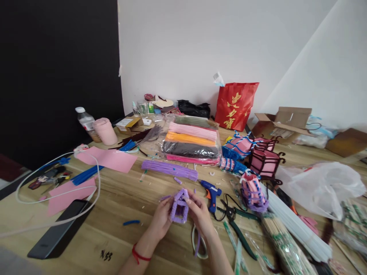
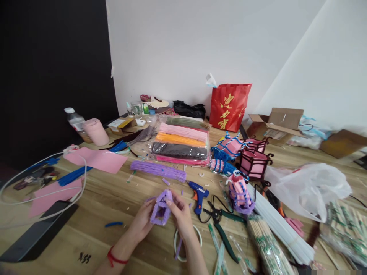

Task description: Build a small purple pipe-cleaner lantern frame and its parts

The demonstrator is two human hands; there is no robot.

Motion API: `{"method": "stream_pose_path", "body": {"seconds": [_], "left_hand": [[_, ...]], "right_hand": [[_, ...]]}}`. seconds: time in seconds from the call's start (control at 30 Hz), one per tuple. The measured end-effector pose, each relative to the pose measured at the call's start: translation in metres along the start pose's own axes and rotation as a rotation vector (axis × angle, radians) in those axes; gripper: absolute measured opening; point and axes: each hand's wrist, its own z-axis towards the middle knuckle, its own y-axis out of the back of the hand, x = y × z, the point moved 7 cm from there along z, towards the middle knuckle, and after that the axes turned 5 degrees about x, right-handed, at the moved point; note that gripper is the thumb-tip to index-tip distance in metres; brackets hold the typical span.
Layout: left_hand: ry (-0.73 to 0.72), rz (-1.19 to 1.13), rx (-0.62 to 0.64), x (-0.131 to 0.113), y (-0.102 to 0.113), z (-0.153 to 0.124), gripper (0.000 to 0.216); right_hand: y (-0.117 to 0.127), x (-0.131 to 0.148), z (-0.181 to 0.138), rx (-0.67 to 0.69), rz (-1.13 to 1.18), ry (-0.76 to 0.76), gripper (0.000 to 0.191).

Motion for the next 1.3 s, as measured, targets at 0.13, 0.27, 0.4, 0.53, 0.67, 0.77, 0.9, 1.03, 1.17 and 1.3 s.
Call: {"method": "stream_pose_path", "body": {"seconds": [0.13, 0.27, 0.4, 0.53, 0.67, 0.77, 0.9, 1.03, 1.17, 1.3], "left_hand": [[-0.007, -0.012, -0.008, -0.001, 0.001, -0.002, 0.028], [-0.024, 0.029, -0.015, -0.003, 0.001, -0.005, 0.030], [-0.055, 0.060, -0.029, -0.005, 0.004, -0.007, 0.031], [-0.069, 0.065, -0.043, -0.006, 0.008, -0.008, 0.032], [-0.042, 0.023, -0.048, -0.005, 0.009, -0.008, 0.029], [-0.024, -0.021, -0.055, -0.004, 0.009, -0.009, 0.028], [-0.021, -0.001, -0.049, -0.005, 0.010, -0.010, 0.030], [-0.029, 0.005, -0.044, -0.007, 0.011, -0.011, 0.029], [-0.041, -0.032, -0.048, -0.007, 0.013, -0.011, 0.025], [-0.045, -0.069, -0.060, -0.006, 0.013, -0.013, 0.026]], "right_hand": [[-0.003, 0.001, -0.001, 0.023, -0.050, 0.015, 0.051], [-0.001, -0.004, 0.001, -0.025, -0.074, -0.008, 0.049], [-0.004, -0.005, 0.001, -0.030, -0.064, -0.012, 0.047], [-0.011, -0.003, -0.002, 0.005, -0.033, -0.019, 0.048], [-0.015, -0.001, -0.004, 0.019, 0.006, -0.020, 0.050], [-0.015, -0.003, -0.003, 0.001, -0.010, -0.018, 0.048], [-0.012, -0.008, 0.000, -0.017, -0.021, -0.018, 0.046], [-0.011, -0.010, 0.002, -0.009, -0.045, -0.014, 0.045], [-0.013, -0.007, 0.003, 0.005, -0.077, -0.002, 0.049], [-0.017, -0.006, 0.003, 0.030, -0.064, 0.001, 0.050]]}}
